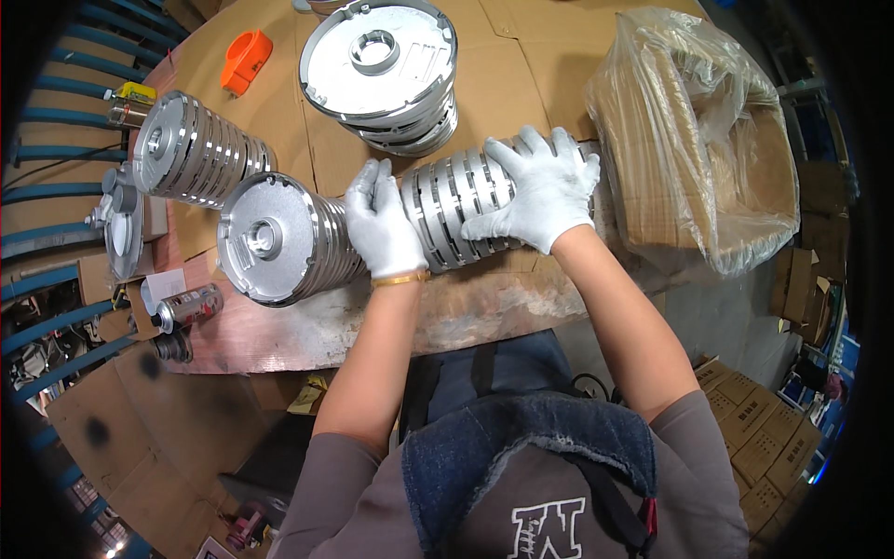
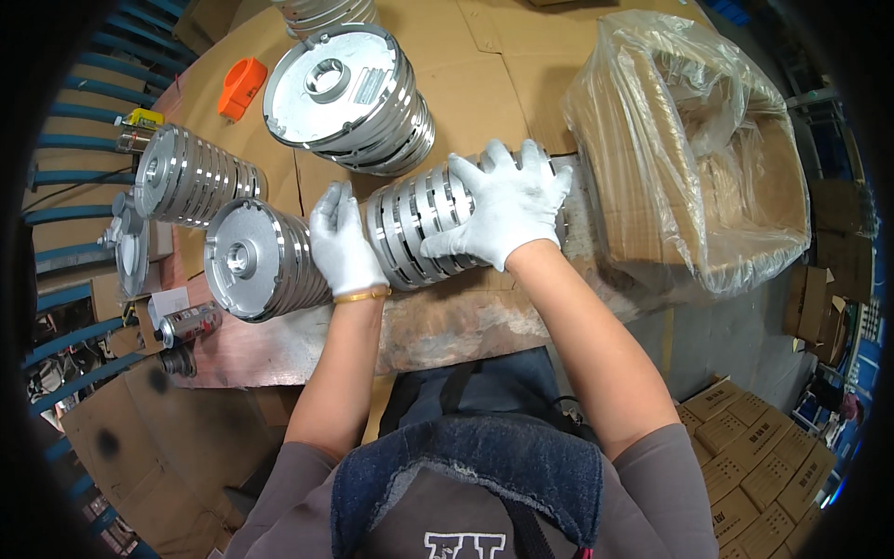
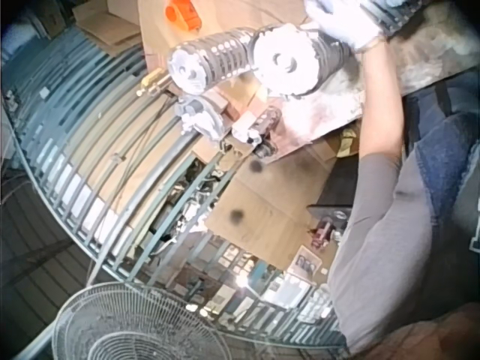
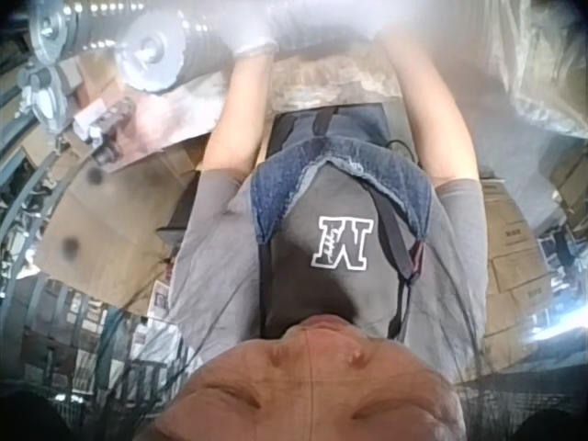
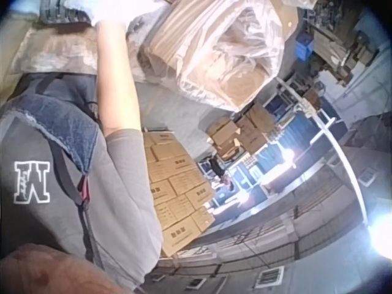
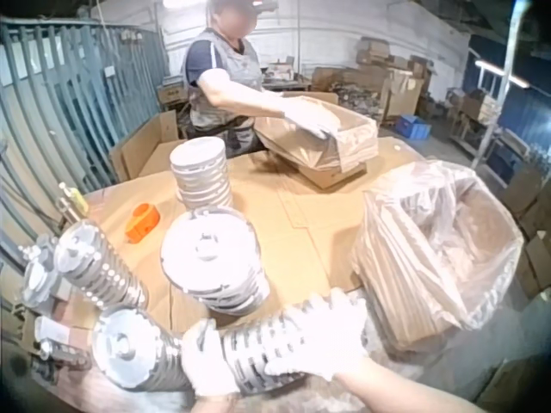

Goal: The person inspects and stacks metal industrial components by hand at a workbench.

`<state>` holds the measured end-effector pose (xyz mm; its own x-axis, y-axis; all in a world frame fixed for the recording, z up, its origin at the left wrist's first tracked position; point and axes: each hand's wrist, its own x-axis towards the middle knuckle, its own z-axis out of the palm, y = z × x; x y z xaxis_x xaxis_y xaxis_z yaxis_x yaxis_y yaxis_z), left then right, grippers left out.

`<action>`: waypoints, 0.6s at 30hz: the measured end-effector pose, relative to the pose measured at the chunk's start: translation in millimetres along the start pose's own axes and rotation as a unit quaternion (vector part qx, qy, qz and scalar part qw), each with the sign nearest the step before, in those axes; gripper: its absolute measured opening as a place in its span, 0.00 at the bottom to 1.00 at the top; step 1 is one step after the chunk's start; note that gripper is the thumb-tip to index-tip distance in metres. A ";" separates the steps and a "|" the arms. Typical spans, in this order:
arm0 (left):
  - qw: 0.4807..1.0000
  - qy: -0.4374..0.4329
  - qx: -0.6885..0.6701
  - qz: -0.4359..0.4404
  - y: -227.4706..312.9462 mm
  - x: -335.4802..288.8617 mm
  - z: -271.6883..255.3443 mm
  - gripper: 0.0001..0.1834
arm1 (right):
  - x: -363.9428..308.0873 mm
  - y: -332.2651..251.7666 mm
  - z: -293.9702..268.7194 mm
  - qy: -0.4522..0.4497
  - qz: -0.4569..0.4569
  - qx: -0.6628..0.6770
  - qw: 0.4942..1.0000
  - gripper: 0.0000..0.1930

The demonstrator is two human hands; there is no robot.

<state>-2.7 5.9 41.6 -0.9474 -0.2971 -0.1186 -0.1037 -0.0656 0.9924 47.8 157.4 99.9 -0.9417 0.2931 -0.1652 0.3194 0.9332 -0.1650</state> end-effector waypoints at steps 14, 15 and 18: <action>0.861 -0.248 0.325 0.304 19.1 5.4 5.6 0.07 | 0.9 -4.0 -3.1 -0.016 0.009 0.008 1.000 0.45; 0.860 -0.251 0.326 0.303 18.8 3.7 4.4 0.07 | 2.2 -4.1 -2.2 -0.025 0.010 0.011 1.000 0.45; 0.841 -0.285 0.341 0.309 16.6 3.4 2.2 0.07 | 5.9 1.5 -1.6 -0.041 0.002 0.010 0.999 0.47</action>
<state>-8.4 5.9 57.7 -0.8551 0.4438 0.2680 0.4968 0.5535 0.6684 42.6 160.9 100.2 -0.9290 0.2782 -0.2439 0.3261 0.9272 -0.1843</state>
